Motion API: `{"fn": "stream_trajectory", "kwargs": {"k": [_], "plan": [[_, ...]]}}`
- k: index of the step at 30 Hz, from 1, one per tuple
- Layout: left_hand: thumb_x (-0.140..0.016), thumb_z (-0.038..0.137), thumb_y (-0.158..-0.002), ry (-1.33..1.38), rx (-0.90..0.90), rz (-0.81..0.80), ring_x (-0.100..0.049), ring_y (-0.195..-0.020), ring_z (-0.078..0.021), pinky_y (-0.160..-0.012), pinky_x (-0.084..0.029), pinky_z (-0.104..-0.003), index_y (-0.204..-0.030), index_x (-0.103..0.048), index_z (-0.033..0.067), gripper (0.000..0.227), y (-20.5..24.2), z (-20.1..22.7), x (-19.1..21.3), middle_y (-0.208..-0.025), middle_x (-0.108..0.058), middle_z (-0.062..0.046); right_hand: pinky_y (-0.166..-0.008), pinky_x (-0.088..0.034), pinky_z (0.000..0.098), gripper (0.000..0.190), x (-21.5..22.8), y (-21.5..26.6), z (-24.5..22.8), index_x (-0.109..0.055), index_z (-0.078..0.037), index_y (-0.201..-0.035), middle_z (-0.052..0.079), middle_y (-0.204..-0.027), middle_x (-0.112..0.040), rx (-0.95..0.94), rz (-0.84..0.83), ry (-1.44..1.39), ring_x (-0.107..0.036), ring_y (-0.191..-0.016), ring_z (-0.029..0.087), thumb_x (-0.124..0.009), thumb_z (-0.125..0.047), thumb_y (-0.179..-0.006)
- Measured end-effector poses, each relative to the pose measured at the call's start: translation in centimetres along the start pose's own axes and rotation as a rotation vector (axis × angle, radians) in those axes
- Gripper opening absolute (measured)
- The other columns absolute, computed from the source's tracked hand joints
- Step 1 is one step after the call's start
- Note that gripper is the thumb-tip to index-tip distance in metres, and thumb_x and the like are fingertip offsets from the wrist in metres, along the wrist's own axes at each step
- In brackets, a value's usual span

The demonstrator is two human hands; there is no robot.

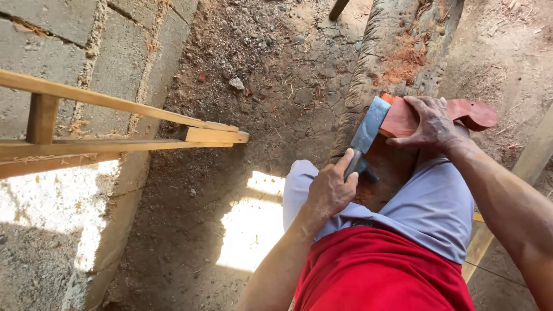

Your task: Shaping and refining a wooden component using a hammer and a hand-held blade.

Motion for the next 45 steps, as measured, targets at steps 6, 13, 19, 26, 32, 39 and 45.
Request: {"fn": "stream_trajectory", "kwargs": {"k": [6,13,19,26,32,39,45], "plan": [[-0.060,0.028,-0.092,0.041,0.002,-0.026,-0.068,-0.093,-0.0465,-0.083,-0.054,-0.053,-0.148,-0.053,0.0093,0.059,3.7,0.7,2.3,-0.097,-0.069,-0.030,-0.118,-0.029,0.0534,0.127,-0.3,0.0,0.3,-0.054,0.001,-0.145,0.025,-0.144,-0.055,0.010,0.021,-0.017,-0.046,-0.138,0.041,-0.088,-0.068,-0.044],[-0.061,0.025,-0.093,0.005,0.022,0.053,-0.069,-0.089,-0.0431,-0.080,-0.054,-0.050,-0.147,-0.055,0.0089,0.056,6.5,0.9,4.5,-0.097,-0.069,-0.027,-0.119,-0.029,0.0524,0.127,0.3,0.1,-0.1,-0.053,0.002,-0.145,0.024,-0.144,-0.055,0.008,0.018,-0.040,-0.046,-0.138,0.041,-0.087,-0.069,-0.046],[-0.061,0.022,-0.094,0.112,0.035,0.040,-0.070,-0.093,-0.0421,-0.080,-0.055,-0.047,-0.146,-0.055,0.0073,0.055,6.7,2.3,4.4,-0.103,-0.070,-0.026,-0.117,-0.029,0.0527,0.127,0.6,0.1,-0.4,-0.054,0.002,-0.146,0.025,-0.143,-0.054,-0.032,-0.013,-0.034,-0.045,-0.136,0.043,-0.088,-0.069,-0.046],[-0.060,0.023,-0.094,0.153,0.104,-0.009,-0.072,-0.092,-0.0392,-0.079,-0.056,-0.044,-0.146,-0.053,0.0046,0.056,7.1,1.8,3.5,-0.104,-0.071,-0.026,-0.118,-0.029,0.0529,0.126,0.4,0.3,-0.3,-0.055,0.002,-0.145,0.024,-0.143,-0.055,0.004,0.031,-0.034,-0.046,-0.137,0.041,-0.087,-0.070,-0.046],[-0.061,0.023,-0.095,0.151,0.090,-0.015,-0.072,-0.097,-0.0402,-0.081,-0.057,-0.045,-0.146,-0.053,0.0038,0.055,7.1,2.2,3.1,-0.108,-0.071,-0.027,-0.118,-0.027,0.0539,0.125,0.6,0.3,-0.4,-0.055,0.002,-0.144,0.025,-0.142,-0.056,0.012,0.020,-0.048,-0.046,-0.137,0.042,-0.088,-0.069,-0.047],[-0.061,0.023,-0.095,0.076,0.108,-0.024,-0.071,-0.094,-0.0438,-0.081,-0.057,-0.047,-0.149,-0.052,0.0058,0.058,7.4,2.9,2.8,-0.105,-0.070,-0.029,-0.118,-0.027,0.0537,0.124,0.7,0.4,-0.6,-0.055,0.002,-0.145,0.025,-0.142,-0.057,0.024,0.028,-0.058,-0.047,-0.137,0.042,-0.088,-0.067,-0.047],[-0.057,0.024,-0.097,0.002,0.168,-0.087,-0.072,-0.089,-0.0412,-0.077,-0.058,-0.048,-0.152,-0.047,0.0071,0.059,7.2,2.6,2.1,-0.104,-0.068,-0.029,-0.119,-0.028,0.0543,0.125,1.2,0.5,-1.1,-0.055,0.001,-0.144,0.024,-0.139,-0.057,0.003,0.034,-0.064,-0.047,-0.136,0.042,-0.088,-0.067,-0.045]]}}
Point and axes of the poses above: each hand's wrist, its own y-axis away from the middle knuckle, its own x-axis out of the back of the hand, z = x × y, the point moved 7 cm from there along -y, towards the middle knuckle
